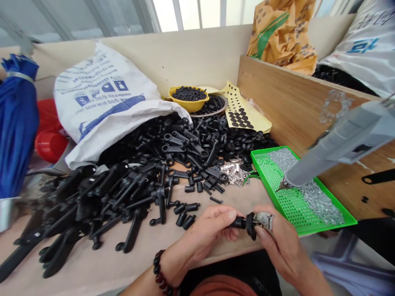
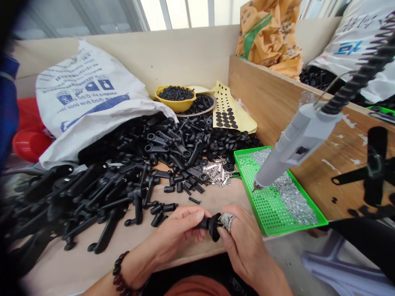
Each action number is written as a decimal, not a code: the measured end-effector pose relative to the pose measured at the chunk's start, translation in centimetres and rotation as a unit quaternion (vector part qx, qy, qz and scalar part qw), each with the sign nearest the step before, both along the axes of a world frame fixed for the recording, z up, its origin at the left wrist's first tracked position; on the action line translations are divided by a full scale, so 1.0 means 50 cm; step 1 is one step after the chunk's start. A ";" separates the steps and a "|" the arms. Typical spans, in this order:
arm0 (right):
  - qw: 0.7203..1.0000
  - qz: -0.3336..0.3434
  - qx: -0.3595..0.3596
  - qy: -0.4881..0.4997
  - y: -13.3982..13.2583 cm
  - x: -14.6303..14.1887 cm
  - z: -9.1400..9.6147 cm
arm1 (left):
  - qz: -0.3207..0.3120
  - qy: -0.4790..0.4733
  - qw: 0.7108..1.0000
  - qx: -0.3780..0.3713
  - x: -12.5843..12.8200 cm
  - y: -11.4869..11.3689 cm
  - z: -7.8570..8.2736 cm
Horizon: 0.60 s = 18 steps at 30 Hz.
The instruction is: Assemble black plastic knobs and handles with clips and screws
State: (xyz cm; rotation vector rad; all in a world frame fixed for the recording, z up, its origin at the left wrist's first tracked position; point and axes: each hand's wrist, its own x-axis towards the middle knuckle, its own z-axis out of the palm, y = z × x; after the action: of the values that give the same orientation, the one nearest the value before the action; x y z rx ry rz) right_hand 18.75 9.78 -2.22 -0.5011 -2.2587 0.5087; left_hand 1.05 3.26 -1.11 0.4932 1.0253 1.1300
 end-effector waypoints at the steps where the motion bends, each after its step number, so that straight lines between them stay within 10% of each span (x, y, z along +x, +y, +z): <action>1: 1.000 0.000 0.013 -0.001 0.001 -0.002 -0.001 | 0.000 0.004 1.000 -0.004 0.002 0.001 -0.002; 8: 0.991 -0.005 -0.137 -0.003 -0.014 -0.013 -0.017 | -0.010 0.229 0.967 0.113 0.005 0.007 0.008; 15: 0.926 -0.075 -0.369 0.028 -0.032 -0.014 -0.070 | -0.018 0.528 0.752 0.395 -0.002 0.004 0.015; 18: 0.893 -0.076 -0.438 0.067 -0.033 -0.023 -0.077 | -0.013 0.560 0.704 0.438 -0.006 0.005 0.010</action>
State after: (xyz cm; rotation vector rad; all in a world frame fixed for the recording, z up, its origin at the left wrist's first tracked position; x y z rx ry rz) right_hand 17.59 8.16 -6.07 -1.0331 -1.7359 1.4391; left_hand 0.77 3.50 -0.60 2.1624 1.4079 1.2254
